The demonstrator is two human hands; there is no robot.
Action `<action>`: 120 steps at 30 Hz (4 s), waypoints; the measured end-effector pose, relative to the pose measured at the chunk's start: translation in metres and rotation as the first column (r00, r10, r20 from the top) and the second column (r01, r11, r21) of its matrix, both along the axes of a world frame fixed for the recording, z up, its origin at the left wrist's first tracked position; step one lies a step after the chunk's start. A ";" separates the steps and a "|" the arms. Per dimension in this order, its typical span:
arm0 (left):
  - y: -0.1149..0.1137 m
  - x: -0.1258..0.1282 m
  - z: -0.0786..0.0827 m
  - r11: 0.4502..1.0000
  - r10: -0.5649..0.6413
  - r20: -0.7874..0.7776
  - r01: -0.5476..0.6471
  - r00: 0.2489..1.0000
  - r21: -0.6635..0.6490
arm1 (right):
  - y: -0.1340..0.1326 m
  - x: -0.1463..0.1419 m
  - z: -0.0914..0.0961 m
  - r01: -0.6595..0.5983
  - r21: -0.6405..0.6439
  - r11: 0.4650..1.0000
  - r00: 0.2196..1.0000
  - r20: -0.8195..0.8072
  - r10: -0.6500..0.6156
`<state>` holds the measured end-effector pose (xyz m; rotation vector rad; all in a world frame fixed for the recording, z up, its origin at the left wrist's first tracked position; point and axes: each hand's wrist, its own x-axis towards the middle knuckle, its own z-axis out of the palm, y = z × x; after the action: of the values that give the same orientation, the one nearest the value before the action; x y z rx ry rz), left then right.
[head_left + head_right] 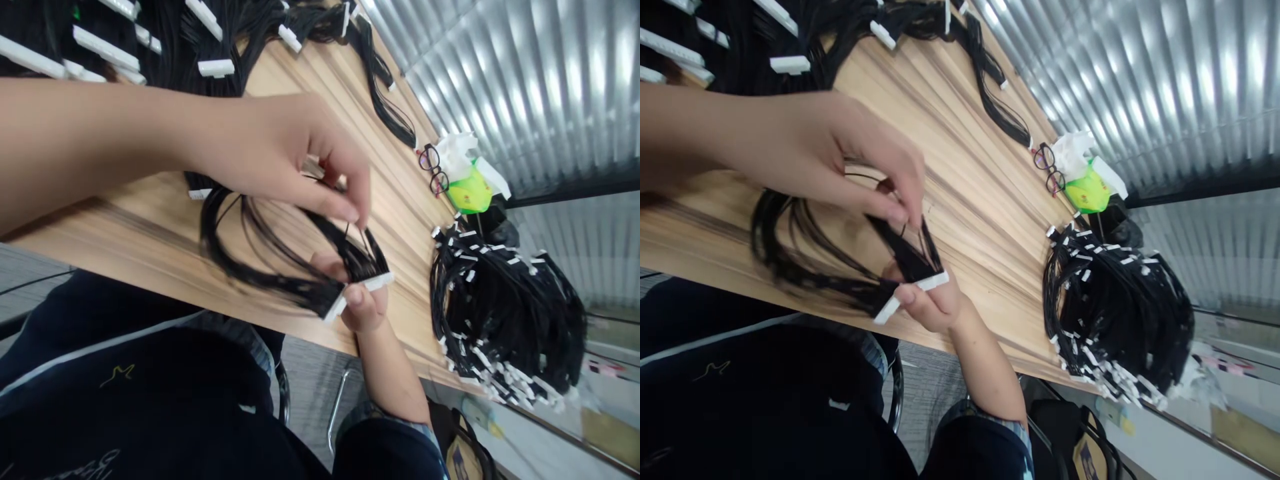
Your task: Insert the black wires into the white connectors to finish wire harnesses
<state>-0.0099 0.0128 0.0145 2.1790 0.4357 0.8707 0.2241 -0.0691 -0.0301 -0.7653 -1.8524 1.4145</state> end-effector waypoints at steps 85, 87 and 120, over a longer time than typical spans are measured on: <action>-0.025 0.012 0.007 0.714 0.699 -0.389 -0.546 0.601 0.440 | 0.016 0.013 -0.013 0.244 0.416 0.876 0.964 -0.006 -0.266; -0.025 0.011 0.009 0.707 0.705 -0.391 -0.541 0.592 0.455 | 0.017 0.015 -0.014 0.161 0.325 0.932 0.986 -0.017 -0.164; -0.005 0.008 -0.016 0.898 -0.063 -0.231 -0.046 0.971 -0.437 | 0.008 0.001 -0.005 -0.118 0.210 0.971 0.992 -0.028 0.126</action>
<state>-0.0014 0.0082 -0.0011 1.8605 0.6720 0.4434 0.2254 -0.0612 -0.0353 -0.5228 -2.0062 1.2743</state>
